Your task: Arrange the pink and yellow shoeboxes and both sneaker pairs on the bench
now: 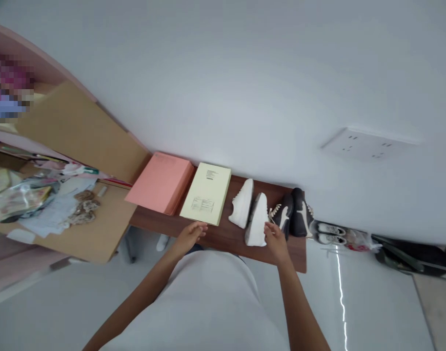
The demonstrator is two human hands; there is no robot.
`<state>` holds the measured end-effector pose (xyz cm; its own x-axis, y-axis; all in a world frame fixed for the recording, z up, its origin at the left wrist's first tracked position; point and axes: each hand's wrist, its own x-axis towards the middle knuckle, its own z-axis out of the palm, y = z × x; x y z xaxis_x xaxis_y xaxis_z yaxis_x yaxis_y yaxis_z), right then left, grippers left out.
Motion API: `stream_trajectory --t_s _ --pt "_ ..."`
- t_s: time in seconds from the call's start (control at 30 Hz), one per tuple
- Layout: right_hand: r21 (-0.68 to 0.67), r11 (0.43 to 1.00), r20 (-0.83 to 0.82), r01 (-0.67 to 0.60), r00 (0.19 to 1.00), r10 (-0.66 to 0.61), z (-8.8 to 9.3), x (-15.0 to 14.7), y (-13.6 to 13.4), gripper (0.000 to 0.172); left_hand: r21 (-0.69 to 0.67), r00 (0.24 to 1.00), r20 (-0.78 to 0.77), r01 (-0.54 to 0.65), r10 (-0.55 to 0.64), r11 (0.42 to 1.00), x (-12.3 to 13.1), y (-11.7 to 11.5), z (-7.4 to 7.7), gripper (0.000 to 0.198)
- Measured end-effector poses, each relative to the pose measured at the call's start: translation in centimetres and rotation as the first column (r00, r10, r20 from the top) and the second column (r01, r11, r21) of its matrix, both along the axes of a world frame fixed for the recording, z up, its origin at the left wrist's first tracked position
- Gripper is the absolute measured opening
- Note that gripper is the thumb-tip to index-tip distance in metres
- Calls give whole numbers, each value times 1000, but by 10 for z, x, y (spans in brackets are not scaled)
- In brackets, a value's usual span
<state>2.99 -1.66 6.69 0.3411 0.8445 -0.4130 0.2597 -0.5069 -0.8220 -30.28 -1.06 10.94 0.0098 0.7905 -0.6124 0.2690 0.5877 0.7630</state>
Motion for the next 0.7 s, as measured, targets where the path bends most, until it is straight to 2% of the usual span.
stream_trajectory --t_s 0.07,0.17,0.27,0.37,0.43,0.57,0.7 --pt "-5 997 -97 -75 992 75 17 -51 16 45 50 996 -23 87 -86 995 -25 7 4 35" --pt "34 980 -157 -194 968 197 36 -141 35 36 145 979 -62 204 -197 968 -68 21 10 32" --pt "36 945 -251 -326 912 325 46 -230 44 31 210 977 -96 209 -192 955 -117 35 9 33" --pt "43 905 -285 -423 863 417 49 -300 48 25 223 980 -136 170 -142 960 -175 48 3 33" --pt "22 902 -285 -432 862 420 50 -334 52 22 230 977 -189 140 -97 963 -216 58 -2 31" --pt "-51 940 -279 -336 909 310 43 -377 69 27 276 947 -322 112 -18 955 -289 86 -12 29" --pt "-124 966 -206 -225 959 197 27 -402 89 46 275 920 -387 55 58 960 -329 120 -29 38"
